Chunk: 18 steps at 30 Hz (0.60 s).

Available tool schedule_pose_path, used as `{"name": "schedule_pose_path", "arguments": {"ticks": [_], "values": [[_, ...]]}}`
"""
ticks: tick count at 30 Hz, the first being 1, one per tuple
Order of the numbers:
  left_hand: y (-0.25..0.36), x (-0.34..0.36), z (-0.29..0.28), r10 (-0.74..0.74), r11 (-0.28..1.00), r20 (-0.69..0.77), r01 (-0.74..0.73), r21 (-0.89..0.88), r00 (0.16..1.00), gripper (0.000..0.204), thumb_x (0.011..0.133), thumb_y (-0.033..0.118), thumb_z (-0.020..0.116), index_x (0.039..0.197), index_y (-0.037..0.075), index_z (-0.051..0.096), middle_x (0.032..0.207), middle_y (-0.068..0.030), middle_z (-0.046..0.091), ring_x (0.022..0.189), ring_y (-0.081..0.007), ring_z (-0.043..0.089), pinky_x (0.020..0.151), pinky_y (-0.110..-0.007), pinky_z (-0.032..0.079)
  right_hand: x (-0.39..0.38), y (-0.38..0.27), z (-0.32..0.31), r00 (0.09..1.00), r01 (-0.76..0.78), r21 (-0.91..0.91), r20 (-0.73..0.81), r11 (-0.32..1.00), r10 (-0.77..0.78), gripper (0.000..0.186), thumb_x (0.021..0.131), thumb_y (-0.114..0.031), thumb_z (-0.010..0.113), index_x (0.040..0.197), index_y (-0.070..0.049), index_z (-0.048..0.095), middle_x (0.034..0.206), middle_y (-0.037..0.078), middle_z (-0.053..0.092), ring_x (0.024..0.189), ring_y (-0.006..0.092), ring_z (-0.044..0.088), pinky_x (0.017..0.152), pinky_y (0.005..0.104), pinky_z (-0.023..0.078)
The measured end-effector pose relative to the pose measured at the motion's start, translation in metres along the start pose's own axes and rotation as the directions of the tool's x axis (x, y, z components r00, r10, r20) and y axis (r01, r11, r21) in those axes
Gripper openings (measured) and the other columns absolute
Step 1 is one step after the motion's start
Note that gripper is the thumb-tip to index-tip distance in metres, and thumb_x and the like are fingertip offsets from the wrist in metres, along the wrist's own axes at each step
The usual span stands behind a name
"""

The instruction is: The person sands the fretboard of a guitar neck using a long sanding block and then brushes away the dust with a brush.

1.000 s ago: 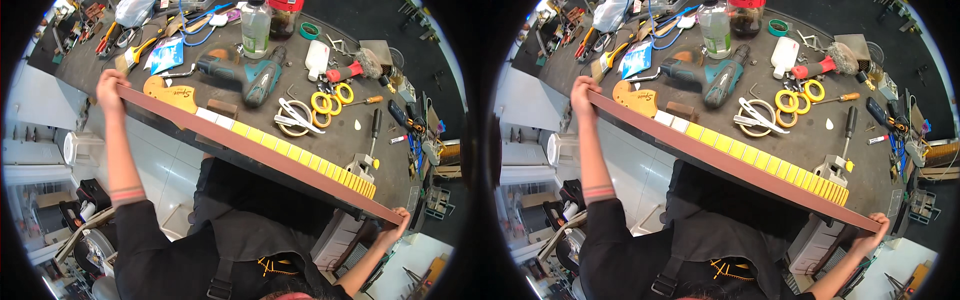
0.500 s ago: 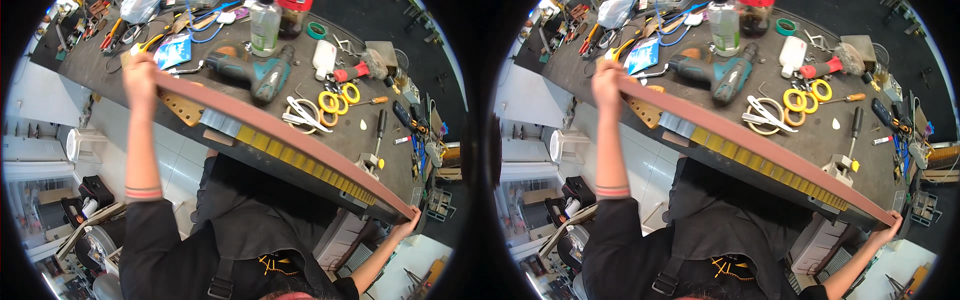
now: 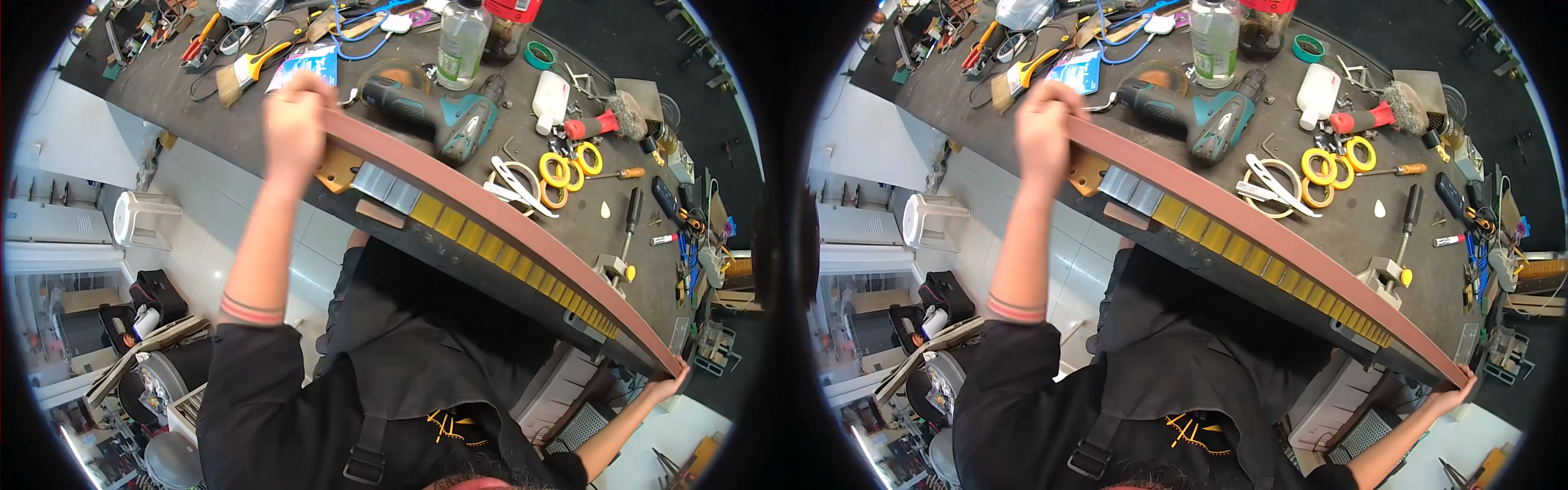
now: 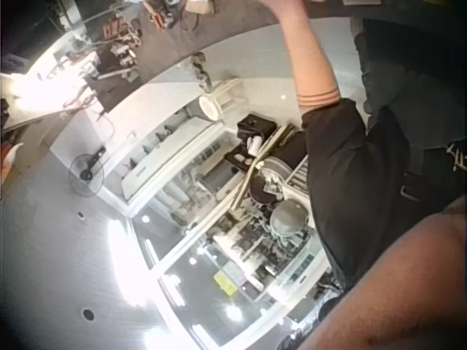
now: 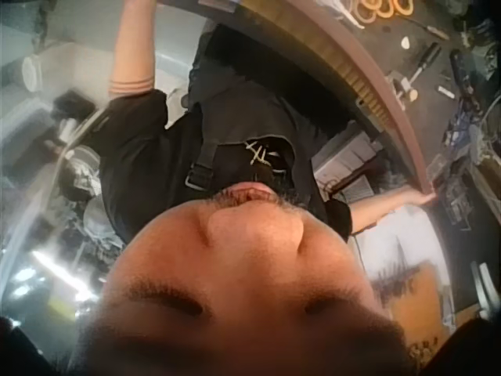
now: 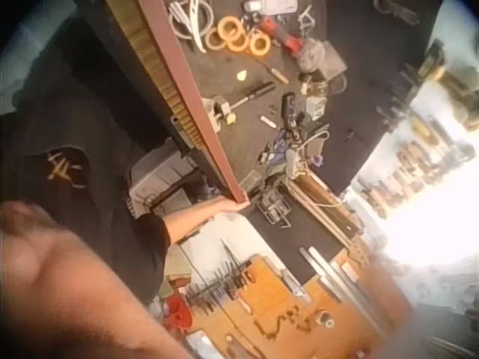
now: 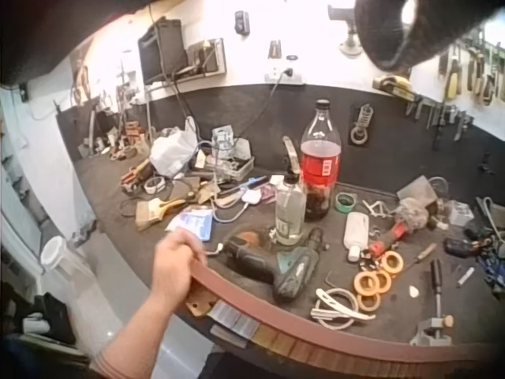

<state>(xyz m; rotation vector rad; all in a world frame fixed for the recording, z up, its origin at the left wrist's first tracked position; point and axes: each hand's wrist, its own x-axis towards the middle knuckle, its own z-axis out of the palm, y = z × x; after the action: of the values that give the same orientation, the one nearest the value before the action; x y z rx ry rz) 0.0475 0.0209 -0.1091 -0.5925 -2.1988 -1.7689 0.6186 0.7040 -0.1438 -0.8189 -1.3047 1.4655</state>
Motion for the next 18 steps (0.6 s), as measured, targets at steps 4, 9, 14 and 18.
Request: {"name": "schedule_pose_path", "arguments": {"ticks": [4, 9, 14, 18], "values": [[0.004, 0.009, -0.010, -0.046, 0.999, 0.032, 0.046, 0.006, 0.998, 0.019, 0.087, -0.001, 0.043, 0.086, 0.002, 0.062, 0.081, -0.0062, 0.065, 0.077, -0.0146, 0.061, 0.074, -0.029, 0.049, 0.008, 0.016, -0.012, 0.984, 0.033, 0.010, -0.174, 0.999, -0.030, 0.037, 0.112, -0.035, 0.044, 0.100, -0.005, 0.061, 0.100, 0.010, 0.067, 0.099, 0.0251, 0.066, 0.096, 0.0413, 0.052], [-0.075, 0.058, -0.172, -0.092, 0.989, -0.334, 0.047, -0.139, 0.938, 0.017, 0.088, -0.001, 0.043, 0.089, 0.001, 0.060, 0.082, -0.0080, 0.062, 0.078, -0.0173, 0.062, 0.076, -0.032, 0.053, -0.094, 0.027, 0.140, 0.986, 0.003, 0.103, 0.168, 0.995, -0.020, 0.037, 0.112, -0.036, 0.043, 0.101, -0.005, 0.060, 0.102, 0.012, 0.066, 0.104, 0.0265, 0.065, 0.101, 0.0443, 0.050], [0.011, -0.009, 0.010, -0.021, 0.999, 0.018, 0.022, -0.050, 1.000, 0.018, 0.089, 0.002, 0.043, 0.084, 0.001, 0.060, 0.081, -0.0066, 0.063, 0.075, -0.0142, 0.058, 0.074, -0.029, 0.047, -0.011, -0.003, 0.003, 0.991, 0.049, -0.102, -0.117, 0.994, -0.061, 0.036, 0.112, -0.033, 0.040, 0.096, -0.005, 0.058, 0.102, 0.012, 0.063, 0.108, 0.0283, 0.063, 0.106, 0.0478, 0.047], [-0.019, 0.014, -0.038, -0.020, 0.993, 0.052, 0.014, 0.118, 0.998, 0.021, 0.089, 0.002, 0.042, 0.089, 0.002, 0.062, 0.079, -0.0075, 0.065, 0.073, -0.0142, 0.059, 0.072, -0.029, 0.048, -0.002, 0.018, 0.011, 0.982, 0.067, 0.039, -0.181, 0.997, -0.058, 0.036, 0.111, -0.032, 0.041, 0.098, -0.004, 0.059, 0.100, 0.010, 0.063, 0.108, 0.0287, 0.064, 0.110, 0.0491, 0.045]]}}
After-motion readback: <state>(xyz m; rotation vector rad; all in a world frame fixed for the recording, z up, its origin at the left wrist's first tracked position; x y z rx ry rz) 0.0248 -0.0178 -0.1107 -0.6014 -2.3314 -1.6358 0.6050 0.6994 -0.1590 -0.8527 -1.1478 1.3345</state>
